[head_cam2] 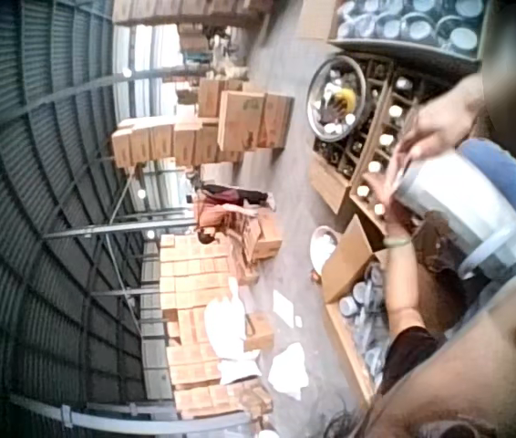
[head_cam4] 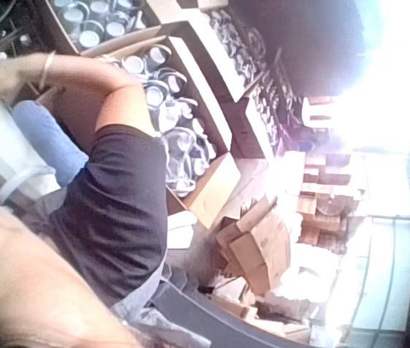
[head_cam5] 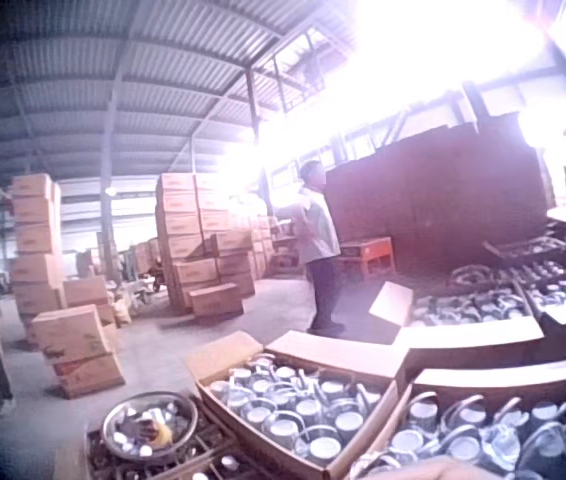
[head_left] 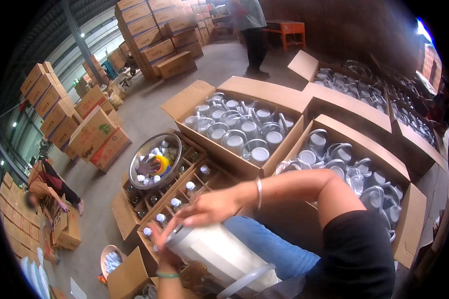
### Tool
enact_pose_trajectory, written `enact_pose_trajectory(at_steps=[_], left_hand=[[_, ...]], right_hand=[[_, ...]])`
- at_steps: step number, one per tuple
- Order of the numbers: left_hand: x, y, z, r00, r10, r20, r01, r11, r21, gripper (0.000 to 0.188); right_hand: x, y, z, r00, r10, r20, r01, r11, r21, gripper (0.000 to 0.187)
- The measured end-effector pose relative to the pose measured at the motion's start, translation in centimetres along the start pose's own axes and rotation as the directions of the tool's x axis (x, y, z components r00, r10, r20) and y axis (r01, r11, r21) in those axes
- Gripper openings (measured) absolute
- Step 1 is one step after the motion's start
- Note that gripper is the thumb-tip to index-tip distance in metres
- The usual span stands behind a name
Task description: The person assembles vacuum flasks by inserting glass liners and plastic components into plastic housings, secures the components by hand, and places the assembled flasks into a cardboard box.
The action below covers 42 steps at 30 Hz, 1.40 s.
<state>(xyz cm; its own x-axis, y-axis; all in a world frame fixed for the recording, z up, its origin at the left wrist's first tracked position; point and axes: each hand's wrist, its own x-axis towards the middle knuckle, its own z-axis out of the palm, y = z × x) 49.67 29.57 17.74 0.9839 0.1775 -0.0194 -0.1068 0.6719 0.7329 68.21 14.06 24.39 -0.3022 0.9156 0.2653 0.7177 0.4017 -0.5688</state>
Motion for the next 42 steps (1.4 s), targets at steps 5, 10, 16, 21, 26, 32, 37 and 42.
enact_pose_trajectory(at_steps=[5, 10, 16, 21, 26, 32, 37, 42], left_hand=[[1.1, -1.0, -3.0, 0.969, 0.115, 0.219, -0.07, 0.977, -0.202, 0.095], [-1.2, 1.7, 2.9, 0.995, -0.054, -0.085, 0.066, 0.986, 0.156, 0.087], [-1.5, 2.1, 0.4, 0.993, 0.013, -0.12, 0.028, 0.943, 0.331, 0.078], [-1.3, -0.2, -2.6, 0.985, 0.118, -0.129, 0.005, 0.72, 0.694, 0.052], [-0.4, -1.5, -1.3, 0.998, -0.02, -0.059, 0.023, 0.998, 0.05, 0.047], [-0.7, -0.9, 2.3, 1.0, -0.023, -0.02, 0.023, 0.999, 0.027, 0.054], [-3.4, 0.5, 3.3, 0.998, 0.041, -0.04, -0.036, 0.992, 0.122, 0.057], [-6.5, 0.5, 4.6, 0.994, 0.088, -0.067, -0.075, 0.983, 0.169, 0.06]], right_hand=[[2.8, -5.9, 0.4, 0.997, 0.054, -0.049, -0.053, 0.998, 0.015, 0.057], [2.4, -6.6, -1.4, 0.973, 0.228, 0.036, -0.223, 0.969, -0.11, 0.05], [2.0, -4.2, -2.1, 0.972, 0.228, 0.06, -0.231, 0.972, 0.05, 0.056], [4.6, 3.3, -1.7, 0.944, -0.008, 0.33, -0.147, 0.886, 0.441, 0.023], [8.5, 0.5, -1.7, 0.827, 0.212, 0.521, -0.263, 0.964, 0.025, 0.025], [8.3, -3.3, -3.8, 0.76, 0.18, 0.625, -0.234, 0.972, 0.004, 0.03], [7.6, -5.5, -5.6, 0.754, -0.137, 0.642, -0.002, 0.977, 0.212, 0.032], [7.6, -9.9, -5.8, 0.704, -0.299, 0.644, 0.24, 0.954, 0.181, 0.042]])
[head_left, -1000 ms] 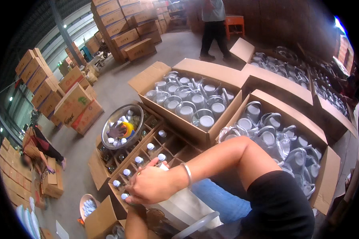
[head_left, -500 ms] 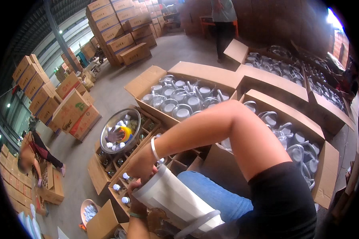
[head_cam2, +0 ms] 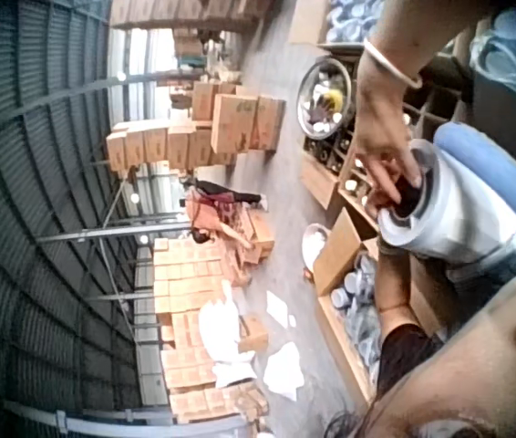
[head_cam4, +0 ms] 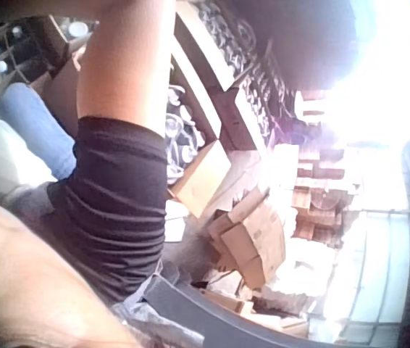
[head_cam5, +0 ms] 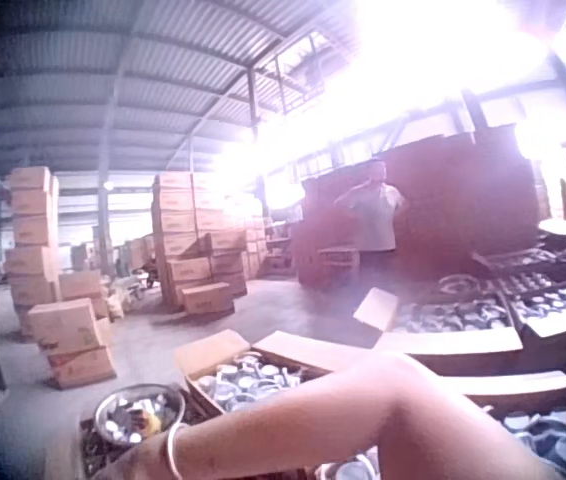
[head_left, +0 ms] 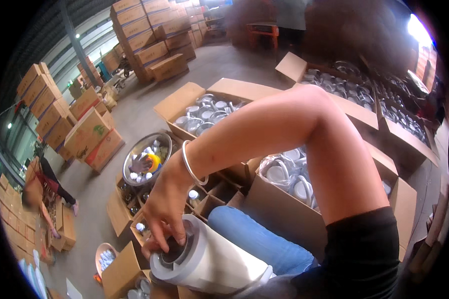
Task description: The person assembles vacuum flasks by inserting glass liners and plastic components into plastic housings, secures the components by hand, and places the assembled flasks into a cardboard box.
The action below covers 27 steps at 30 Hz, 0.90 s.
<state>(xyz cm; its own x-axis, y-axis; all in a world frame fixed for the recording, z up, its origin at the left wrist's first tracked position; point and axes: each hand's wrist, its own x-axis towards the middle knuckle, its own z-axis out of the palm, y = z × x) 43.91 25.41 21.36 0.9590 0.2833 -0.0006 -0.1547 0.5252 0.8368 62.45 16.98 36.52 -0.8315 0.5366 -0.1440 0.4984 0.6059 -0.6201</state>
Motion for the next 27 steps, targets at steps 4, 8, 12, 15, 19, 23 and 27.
enact_pose_trajectory(at_steps=[4, 8, 12, 15, 19, 23, 27], left_hand=[[-1.7, 0.0, 1.2, 1.0, 0.017, -0.008, -0.017, 0.999, 0.037, 0.062], [-3.3, 0.1, 2.4, 0.999, 0.036, -0.024, -0.034, 0.998, 0.053, 0.065], [-3.7, -0.2, 3.6, 0.998, 0.049, -0.026, -0.048, 0.997, 0.063, 0.067], [-2.7, -0.3, 6.3, 0.994, 0.06, -0.092, -0.054, 0.996, 0.07, 0.068], [0.9, -1.2, 6.9, 0.928, -0.023, -0.372, 0.065, 0.993, 0.1, 0.048], [0.7, -0.2, 6.7, 0.995, 0.022, -0.101, 0.001, 0.975, 0.223, 0.058], [-0.5, 1.3, 8.4, 0.992, -0.057, 0.11, 0.06, 0.998, -0.024, 0.066]], right_hand=[[0.9, -2.2, 1.5, 0.983, -0.1, -0.154, 0.111, 0.992, 0.063, 0.05], [0.5, -6.2, 3.5, 0.886, 0.309, -0.346, -0.397, 0.89, -0.222, 0.072], [0.7, -7.1, 4.8, 0.734, 0.578, -0.357, -0.674, 0.684, -0.278, 0.061], [0.1, -5.5, 5.7, 0.693, 0.636, -0.339, -0.717, 0.657, -0.234, 0.052], [-4.2, 0.6, 5.8, 0.79, 0.572, -0.221, -0.606, 0.674, -0.422, 0.046], [-3.5, -0.5, 4.7, 0.832, 0.534, -0.147, -0.554, 0.789, -0.268, 0.044], [-4.3, -2.8, 3.1, 0.896, 0.422, -0.137, -0.436, 0.896, -0.088, 0.042]])
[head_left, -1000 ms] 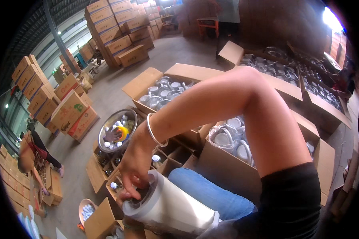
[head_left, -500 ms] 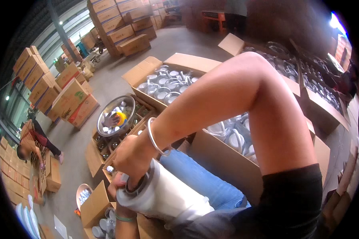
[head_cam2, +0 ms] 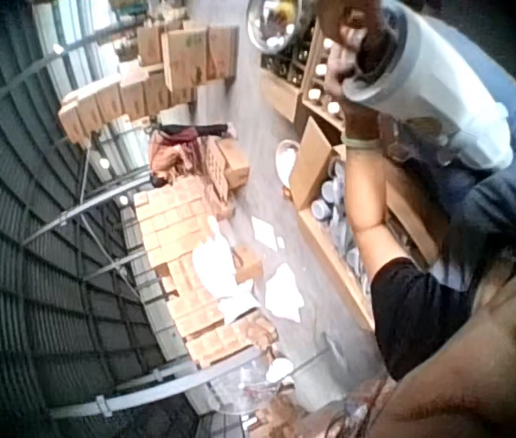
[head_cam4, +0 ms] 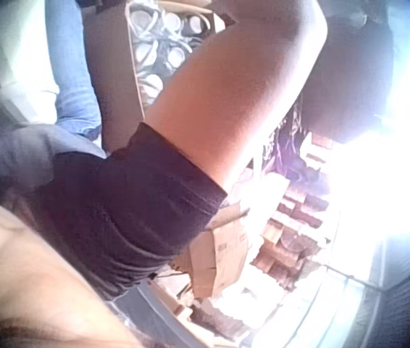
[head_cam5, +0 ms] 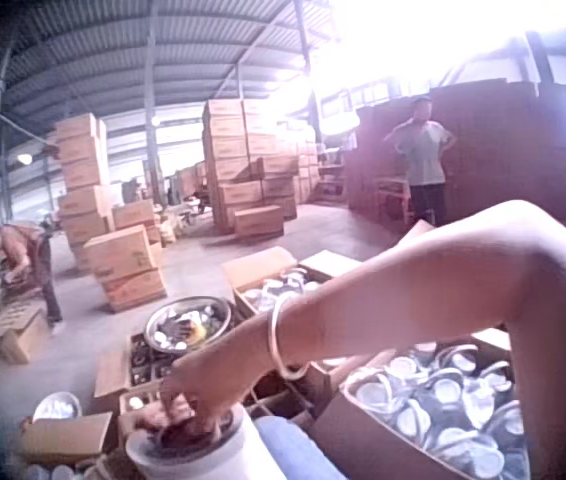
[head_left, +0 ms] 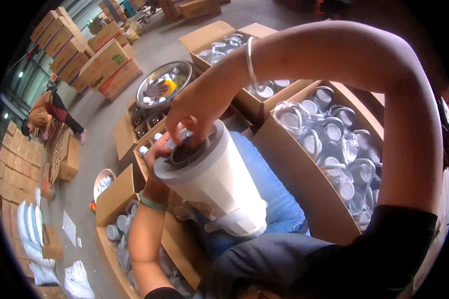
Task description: The person assembles vacuum flasks by inserting glass liners and plastic components into plastic housings, secures the components by hand, and places the assembled flasks into a cardboard box.
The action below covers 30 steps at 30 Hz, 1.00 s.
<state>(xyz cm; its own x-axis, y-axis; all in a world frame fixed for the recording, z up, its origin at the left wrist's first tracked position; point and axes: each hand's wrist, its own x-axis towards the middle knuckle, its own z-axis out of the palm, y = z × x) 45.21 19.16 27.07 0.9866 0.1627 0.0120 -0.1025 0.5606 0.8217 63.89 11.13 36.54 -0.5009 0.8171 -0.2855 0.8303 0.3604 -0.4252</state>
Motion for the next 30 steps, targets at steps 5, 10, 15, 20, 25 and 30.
enact_pose_trajectory(at_steps=[5, 10, 15, 20, 25, 30], left_hand=[[-2.1, -0.1, -0.7, 0.995, 0.083, -0.049, -0.074, 0.983, 0.167, 0.059], [-2.3, -0.1, -1.5, 0.991, 0.09, 0.099, -0.093, 0.995, 0.029, 0.057], [0.0, -1.0, -2.0, 0.995, 0.045, -0.087, -0.035, 0.993, 0.11, 0.06], [0.5, -2.0, -3.2, 0.96, 0.119, -0.252, -0.043, 0.957, 0.288, 0.058], [2.6, -3.3, -6.3, 0.866, 0.028, -0.5, 0.059, 0.986, 0.158, 0.023], [4.5, -3.2, -3.9, 0.873, 0.004, -0.488, 0.096, 0.979, 0.179, 0.039]], right_hand=[[0.2, -2.4, -0.4, 0.994, -0.1, -0.046, 0.101, 0.995, 0.013, 0.04], [-0.5, -5.1, 1.0, 0.98, 0.097, -0.176, -0.129, 0.975, -0.18, 0.051], [-0.3, -5.3, 1.8, 0.88, 0.431, -0.199, -0.471, 0.841, -0.265, 0.06], [2.8, -3.1, 2.0, 0.837, 0.544, -0.056, -0.543, 0.815, -0.202, 0.057], [5.2, 1.7, 2.4, 0.854, 0.504, 0.126, -0.504, 0.863, -0.038, 0.05], [4.9, 2.1, 1.8, 0.56, 0.768, 0.31, -0.824, 0.557, 0.108, 0.045]])
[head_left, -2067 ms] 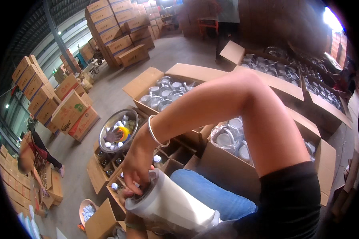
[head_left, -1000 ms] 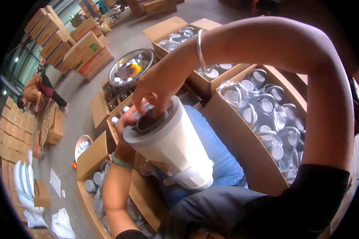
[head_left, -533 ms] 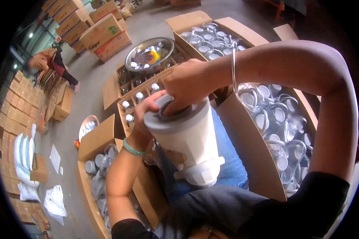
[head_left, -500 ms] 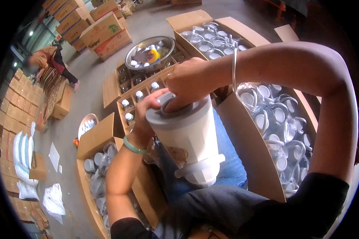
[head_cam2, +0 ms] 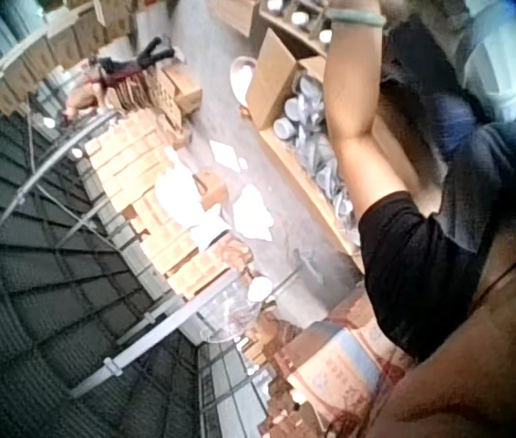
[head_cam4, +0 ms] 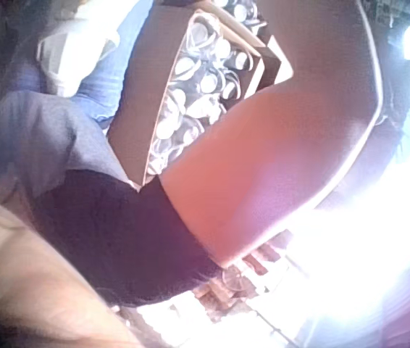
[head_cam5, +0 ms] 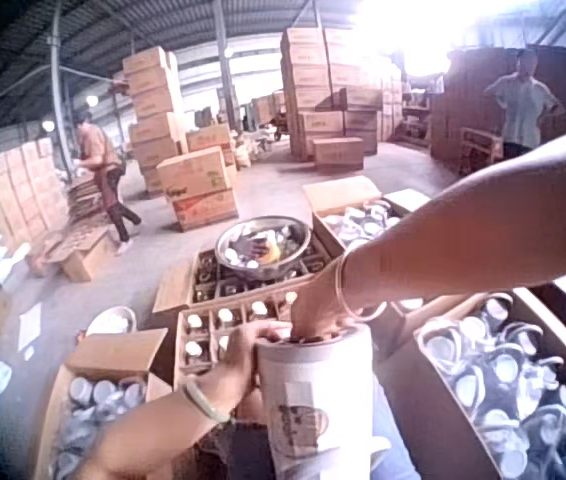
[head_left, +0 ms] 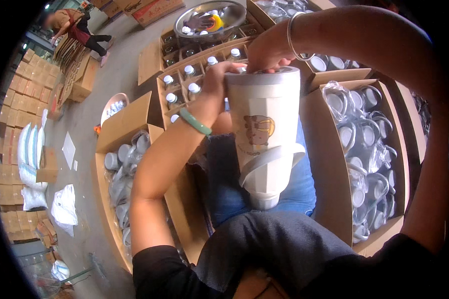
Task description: The person assembles vacuum flasks by inserting glass liners and plastic components into plastic housings, secures the components by hand, and places the assembled flasks into a cardboard box.
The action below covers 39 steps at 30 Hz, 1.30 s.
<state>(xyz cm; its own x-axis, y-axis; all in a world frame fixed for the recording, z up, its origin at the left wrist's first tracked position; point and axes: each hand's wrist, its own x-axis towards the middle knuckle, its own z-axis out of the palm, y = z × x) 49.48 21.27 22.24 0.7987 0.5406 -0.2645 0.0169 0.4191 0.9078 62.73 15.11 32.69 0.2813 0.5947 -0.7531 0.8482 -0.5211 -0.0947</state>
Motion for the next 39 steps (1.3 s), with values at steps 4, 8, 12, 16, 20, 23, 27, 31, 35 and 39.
enact_pose_trajectory(at_steps=[4, 8, 12, 16, 20, 23, 27, 31, 35, 39], left_hand=[[1.4, -0.5, -0.3, 0.999, -0.027, -0.04, 0.032, 0.99, 0.137, 0.046], [1.5, -2.4, -4.5, 0.999, 0.05, -0.009, -0.048, 0.989, 0.143, 0.056], [-2.0, -17.4, -22.7, 0.769, 0.496, -0.404, -0.067, 0.691, 0.72, 0.072], [-11.1, -30.8, -26.1, 0.523, -0.093, -0.847, 0.593, 0.754, 0.283, 0.086], [-9.1, -34.4, -29.3, 0.861, -0.174, -0.479, 0.245, 0.965, 0.089, 0.051], [0.1, -20.0, -22.0, 0.755, -0.358, -0.549, 0.286, 0.934, -0.215, 0.028], [4.8, -4.8, -17.9, 0.931, 0.135, -0.34, -0.183, 0.977, -0.113, 0.029], [7.9, 3.8, -8.0, 0.872, 0.472, 0.126, -0.48, 0.876, 0.04, 0.033], [9.4, 5.1, -7.7, 0.908, 0.413, -0.073, -0.419, 0.896, -0.145, 0.019], [11.4, -0.3, -9.3, 0.92, 0.273, -0.282, -0.338, 0.917, -0.214, 0.014]], right_hand=[[2.0, 0.1, -0.1, 0.997, 0.027, 0.078, -0.03, 0.998, 0.048, 0.038], [9.9, 6.1, 0.6, 0.809, -0.588, -0.009, 0.46, 0.642, -0.614, 0.027], [4.6, 5.0, 1.0, 0.815, -0.556, -0.16, 0.303, 0.645, -0.701, 0.026], [5.9, 4.9, 1.3, 0.661, -0.725, -0.195, 0.284, 0.482, -0.829, 0.006], [3.7, 0.9, -0.2, 0.808, -0.534, -0.248, 0.157, 0.601, -0.784, 0.023], [4.3, 2.4, -2.0, 0.827, -0.396, -0.399, 0.149, 0.839, -0.523, 0.036], [6.6, -0.2, -5.1, 0.754, -0.49, -0.437, 0.565, 0.824, 0.05, 0.05], [11.4, -1.3, -3.8, 0.704, -0.504, -0.5, 0.703, 0.398, 0.59, 0.052], [15.6, 3.2, -5.2, 0.656, -0.211, -0.725, 0.725, -0.092, 0.683, 0.029], [20.3, 10.0, -1.4, 0.593, -0.204, -0.779, 0.652, -0.447, 0.613, 0.025]])
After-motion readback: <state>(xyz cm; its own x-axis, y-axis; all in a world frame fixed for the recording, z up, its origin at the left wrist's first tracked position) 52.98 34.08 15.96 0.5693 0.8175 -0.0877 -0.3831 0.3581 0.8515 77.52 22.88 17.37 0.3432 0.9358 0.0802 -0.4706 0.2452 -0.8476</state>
